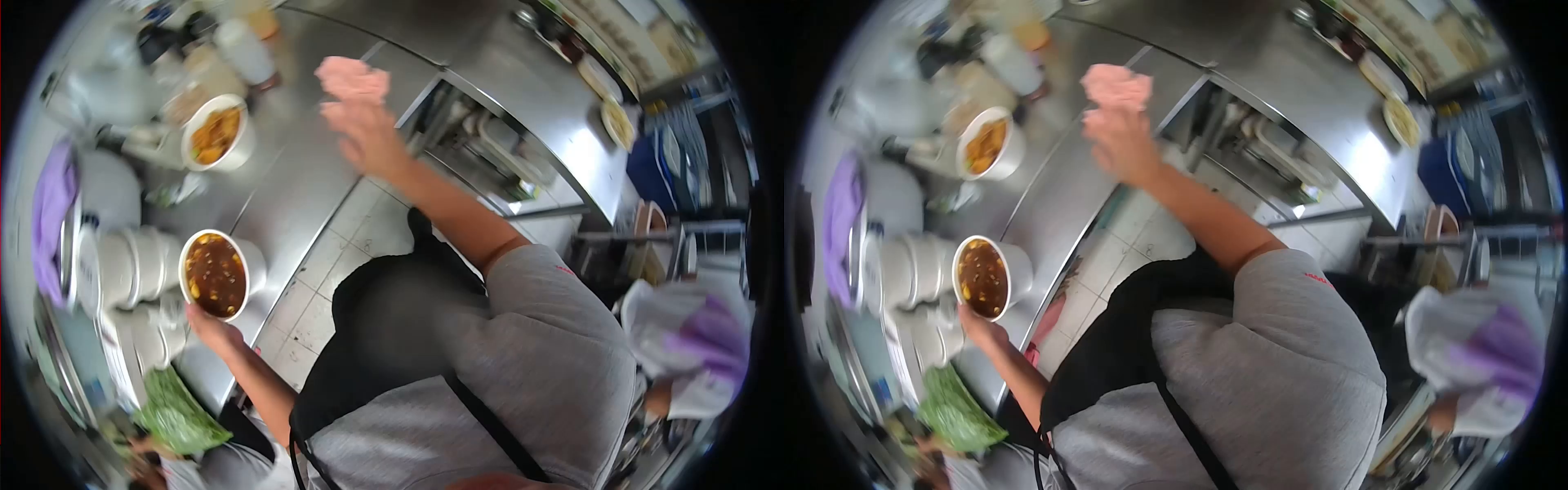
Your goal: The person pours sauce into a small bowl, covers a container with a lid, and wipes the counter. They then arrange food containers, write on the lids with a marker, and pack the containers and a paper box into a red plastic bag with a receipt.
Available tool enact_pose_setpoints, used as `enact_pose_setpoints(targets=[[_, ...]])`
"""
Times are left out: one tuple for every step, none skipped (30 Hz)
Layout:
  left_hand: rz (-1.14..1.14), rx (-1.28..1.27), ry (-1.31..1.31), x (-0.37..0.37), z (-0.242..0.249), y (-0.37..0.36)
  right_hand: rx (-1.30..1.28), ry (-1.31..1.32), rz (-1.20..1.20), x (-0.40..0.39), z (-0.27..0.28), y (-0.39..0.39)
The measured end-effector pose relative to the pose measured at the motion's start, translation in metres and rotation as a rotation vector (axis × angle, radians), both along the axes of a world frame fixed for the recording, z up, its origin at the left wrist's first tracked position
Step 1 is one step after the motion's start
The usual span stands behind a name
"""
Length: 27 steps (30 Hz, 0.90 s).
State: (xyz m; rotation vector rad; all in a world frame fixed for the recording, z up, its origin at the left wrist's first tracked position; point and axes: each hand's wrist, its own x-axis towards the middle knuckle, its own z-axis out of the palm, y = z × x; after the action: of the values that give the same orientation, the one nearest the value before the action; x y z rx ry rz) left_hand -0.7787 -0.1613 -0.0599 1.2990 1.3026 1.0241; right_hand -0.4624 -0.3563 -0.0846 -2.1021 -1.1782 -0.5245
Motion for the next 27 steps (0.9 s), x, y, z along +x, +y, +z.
enact_pose_setpoints(targets=[[-0.027, -0.030, -0.058, -0.003, -0.001, -0.001, 0.010, 0.044, 0.064, -0.029, 0.001, -0.023], [-0.043, -0.031, -0.058, -0.004, 0.002, -0.003, 0.039, 0.107, 0.131, -0.045, -0.004, -0.050], [-0.054, -0.032, -0.057, -0.002, 0.006, -0.008, 0.046, 0.207, 0.121, -0.052, -0.019, -0.080], [-0.037, -0.055, -0.067, 0.003, 0.011, -0.015, 0.056, 0.291, 0.112, -0.055, -0.041, -0.110], [-0.019, -0.085, -0.081, 0.007, 0.013, -0.020, -0.075, 0.450, -0.086, -0.057, -0.076, -0.144], [0.004, -0.109, -0.088, 0.010, 0.017, -0.026, -0.197, 0.616, -0.280, -0.056, -0.099, -0.181], [-0.030, -0.093, -0.089, 0.010, 0.016, -0.030, -0.323, 0.639, -0.426, -0.051, -0.097, -0.217], [-0.044, -0.069, -0.063, 0.012, 0.030, -0.035, -0.370, 0.729, -0.546, -0.033, -0.105, -0.254], [-0.065, -0.051, -0.053, 0.011, 0.029, -0.031, -0.332, 0.736, -0.649, -0.020, -0.124, -0.288], [-0.099, -0.026, -0.070, 0.006, 0.018, -0.022, -0.257, 0.899, -0.734, -0.004, -0.134, -0.321], [-0.057, -0.058, -0.092, 0.013, 0.024, -0.029, -0.370, 0.794, -0.876, 0.012, -0.145, -0.349], [-0.062, -0.067, -0.100, 0.015, 0.023, -0.029, -0.327, 0.610, -0.913, 0.029, -0.168, -0.381], [-0.063, -0.079, -0.106, 0.016, 0.020, -0.027, -0.244, 0.635, -0.966, 0.038, -0.163, -0.398], [-0.078, -0.104, -0.166, 0.019, 0.017, -0.025, -0.616, 0.776, -1.040, 0.060, -0.185, -0.419], [-0.152, -0.098, -0.161, 0.032, 0.023, -0.029, -0.398, 0.225, -1.029, 0.079, -0.244, -0.466], [-0.117, -0.090, -0.150, 0.039, 0.022, -0.031, -0.477, 0.326, -1.070, 0.092, -0.240, -0.477], [-0.073, -0.074, -0.145, 0.043, 0.022, -0.031, -0.512, 0.411, -1.091, 0.107, -0.234, -0.488], [-0.030, -0.107, -0.161, 0.052, 0.025, -0.038, -0.547, 0.472, -1.104, 0.121, -0.232, -0.498], [0.024, -0.136, -0.181, 0.060, 0.028, -0.041, -0.579, 0.521, -1.109, 0.133, -0.231, -0.504], [0.029, -0.153, -0.174, 0.065, 0.028, -0.043, -0.601, 0.539, -1.104, 0.144, -0.234, -0.512], [0.041, -0.162, -0.168, 0.065, 0.027, -0.041, -0.632, 0.561, -1.105, 0.150, -0.236, -0.521], [0.103, -0.097, -0.105, 0.069, 0.025, -0.041, -0.655, 0.578, -1.093, 0.159, -0.241, -0.522], [0.161, -0.037, -0.041, 0.069, 0.023, -0.040, -0.672, 0.585, -1.083, 0.168, -0.244, -0.524], [0.083, 0.046, 0.000, 0.062, 0.017, -0.034, -0.682, 0.592, -1.070, 0.175, -0.248, -0.525], [-0.009, 0.118, 0.043, 0.057, 0.015, -0.031, -0.691, 0.597, -1.070, 0.183, -0.250, -0.527], [0.125, 0.175, 0.109, 0.060, 0.027, -0.043, -0.694, 0.600, -1.069, 0.189, -0.253, -0.528], [0.242, 0.223, 0.168, 0.079, 0.043, -0.061, -0.699, 0.607, -1.073, 0.193, -0.254, -0.531]])
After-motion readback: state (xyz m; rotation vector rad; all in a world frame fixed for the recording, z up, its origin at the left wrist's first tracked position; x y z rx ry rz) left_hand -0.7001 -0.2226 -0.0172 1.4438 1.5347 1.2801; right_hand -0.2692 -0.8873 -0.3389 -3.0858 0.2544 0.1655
